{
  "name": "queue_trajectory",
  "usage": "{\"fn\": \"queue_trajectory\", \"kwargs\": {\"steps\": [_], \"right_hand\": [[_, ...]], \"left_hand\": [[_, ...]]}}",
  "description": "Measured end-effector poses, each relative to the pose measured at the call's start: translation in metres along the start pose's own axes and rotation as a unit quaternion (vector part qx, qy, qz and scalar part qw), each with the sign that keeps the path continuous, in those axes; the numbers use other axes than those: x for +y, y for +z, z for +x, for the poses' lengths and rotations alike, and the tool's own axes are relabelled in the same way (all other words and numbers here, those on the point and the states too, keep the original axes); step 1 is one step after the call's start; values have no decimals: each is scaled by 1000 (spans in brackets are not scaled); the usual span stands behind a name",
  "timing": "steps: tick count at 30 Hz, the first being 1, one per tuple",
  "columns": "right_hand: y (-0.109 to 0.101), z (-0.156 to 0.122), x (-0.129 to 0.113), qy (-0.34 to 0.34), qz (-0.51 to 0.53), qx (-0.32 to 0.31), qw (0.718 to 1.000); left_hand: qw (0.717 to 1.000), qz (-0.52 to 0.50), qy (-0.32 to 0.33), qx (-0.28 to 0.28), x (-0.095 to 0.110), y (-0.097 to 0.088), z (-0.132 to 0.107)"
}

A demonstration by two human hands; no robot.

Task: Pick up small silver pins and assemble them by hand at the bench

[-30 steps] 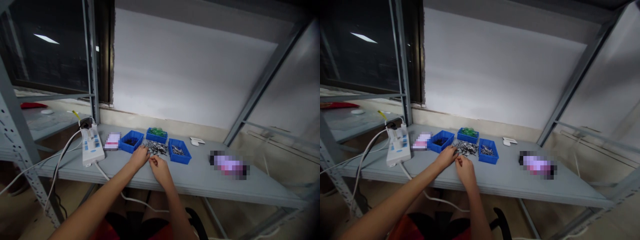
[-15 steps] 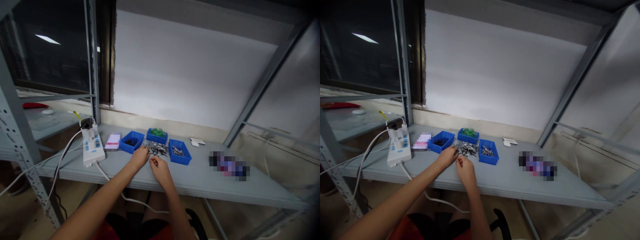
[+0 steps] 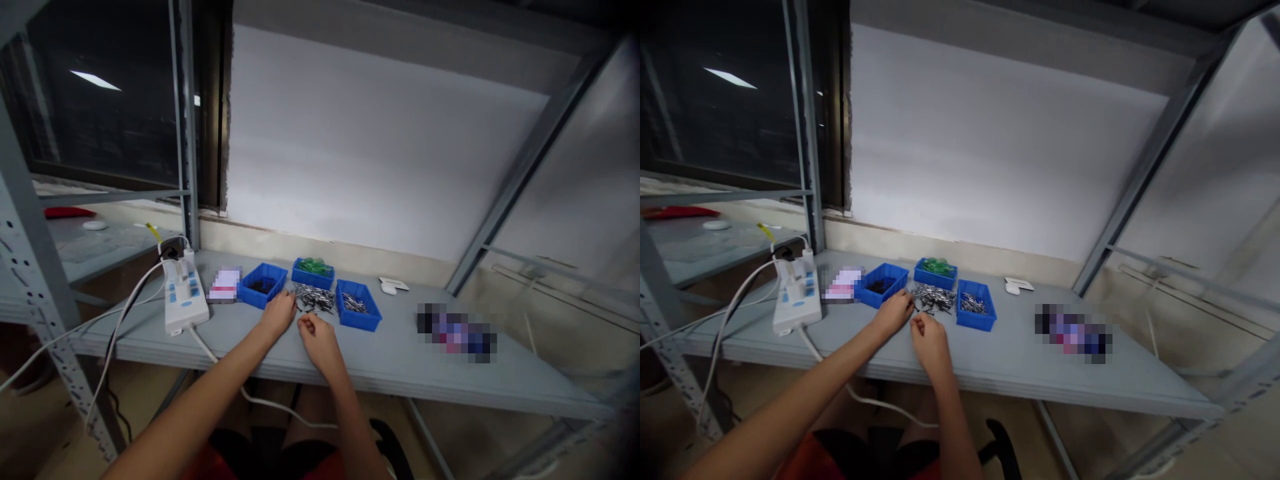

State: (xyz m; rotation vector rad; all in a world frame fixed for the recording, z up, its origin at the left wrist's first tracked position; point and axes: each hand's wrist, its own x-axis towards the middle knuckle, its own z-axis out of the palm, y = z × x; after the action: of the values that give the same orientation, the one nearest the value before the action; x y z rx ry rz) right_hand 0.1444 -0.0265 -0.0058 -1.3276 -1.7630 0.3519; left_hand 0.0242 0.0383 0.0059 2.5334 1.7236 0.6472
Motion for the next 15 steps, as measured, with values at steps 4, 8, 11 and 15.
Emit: {"fn": "queue_trajectory", "kwargs": {"steps": [4, 8, 11, 15], "right_hand": [[1, 0, 1, -2, 1, 2, 1000], [2, 0, 3, -1, 6, 1, 1000], [1, 1, 3, 2, 12, 4, 1000], [-1, 2, 3, 31, 38, 16, 999]], "left_hand": [[1000, 0, -7, 9, 0, 3, 0], [1000, -10, -10, 17, 0, 3, 0], [999, -23, -8, 24, -1, 0, -1], [989, -130, 27, 64, -6, -5, -13]]}}
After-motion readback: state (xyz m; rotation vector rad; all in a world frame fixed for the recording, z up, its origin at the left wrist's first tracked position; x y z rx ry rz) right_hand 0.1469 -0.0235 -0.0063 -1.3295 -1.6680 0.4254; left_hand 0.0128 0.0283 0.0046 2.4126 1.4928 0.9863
